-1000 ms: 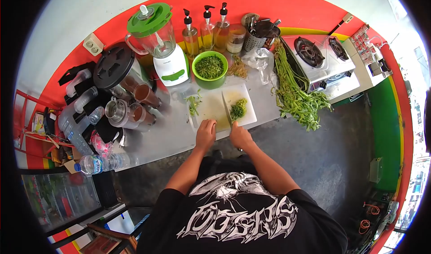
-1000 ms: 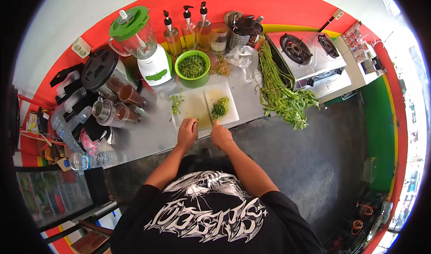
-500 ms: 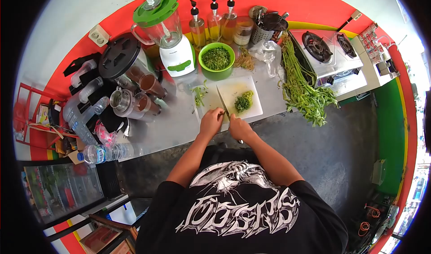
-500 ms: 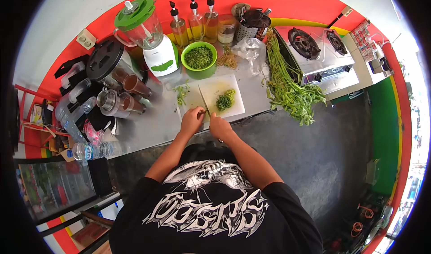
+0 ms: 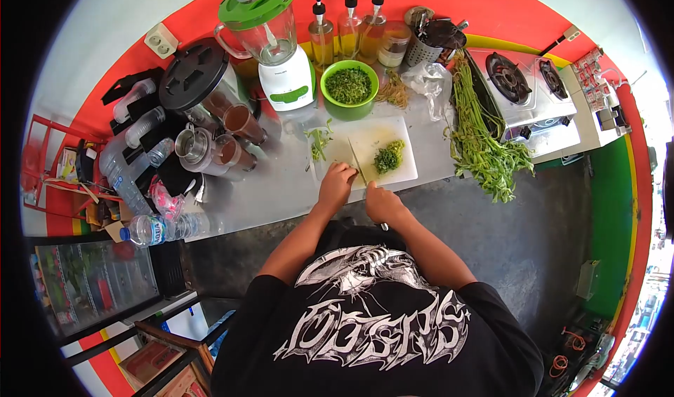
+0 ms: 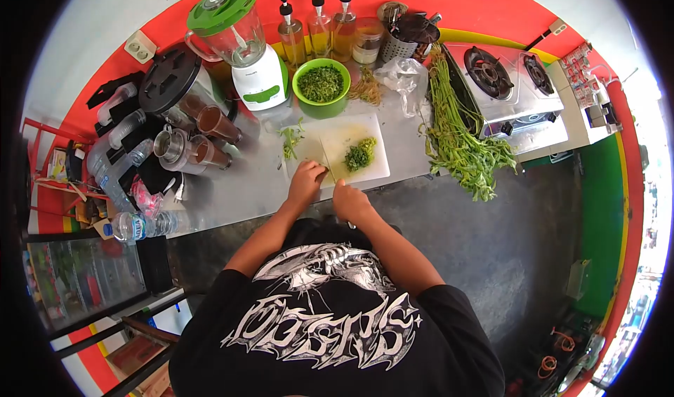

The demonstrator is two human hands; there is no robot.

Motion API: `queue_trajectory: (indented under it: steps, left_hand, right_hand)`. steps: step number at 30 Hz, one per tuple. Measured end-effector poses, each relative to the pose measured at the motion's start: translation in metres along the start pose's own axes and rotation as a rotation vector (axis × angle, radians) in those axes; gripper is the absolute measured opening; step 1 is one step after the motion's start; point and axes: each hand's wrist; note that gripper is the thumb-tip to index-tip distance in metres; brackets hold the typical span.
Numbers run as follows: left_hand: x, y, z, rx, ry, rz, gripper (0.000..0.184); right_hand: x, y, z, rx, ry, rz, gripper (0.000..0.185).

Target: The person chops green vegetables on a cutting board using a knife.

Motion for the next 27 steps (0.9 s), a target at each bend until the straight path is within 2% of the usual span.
queue_trajectory:
  steps: [5,7,12,14,18,21,27]
  left_hand:
    - [-0.007,-0.001,-0.005,-0.016,-0.065,0.010,0.012]
    - [-0.007,-0.002,-0.006,-0.039,-0.083,0.022,0.014]
    - [-0.011,-0.006,-0.008,-0.082,-0.029,-0.037,0.009]
    - [-0.014,-0.004,-0.004,-0.113,-0.013,-0.058,0.009]
    - [-0.015,-0.003,-0.004,-0.104,0.014,-0.003,0.008]
    - [-0.012,-0.003,-0.009,-0.096,-0.059,0.013,0.008]
    - [-0.014,0.002,-0.015,-0.109,-0.105,0.008,0.007]
  right_hand:
    - [0.004,-0.006,0.003,0.011,-0.024,-0.020,0.032]
    - [0.000,-0.016,0.007,-0.040,-0.014,0.023,0.028]
    - [-0.005,-0.022,0.016,-0.120,0.007,0.018,0.027]
    - [-0.002,-0.010,0.010,-0.037,0.009,-0.008,0.028]
    - [-0.001,-0.018,0.012,-0.050,-0.002,-0.017,0.029]
    - [-0.003,-0.024,0.019,-0.079,-0.024,0.046,0.031]
    - [0.000,-0.015,0.008,-0.002,-0.020,0.004,0.035]
Point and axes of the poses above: each hand's wrist, its own z-axis towards the middle knuckle, its own y-axis out of the back of the hand, x = y × z, and after that the axes turned 7 degrees about y, right-handed
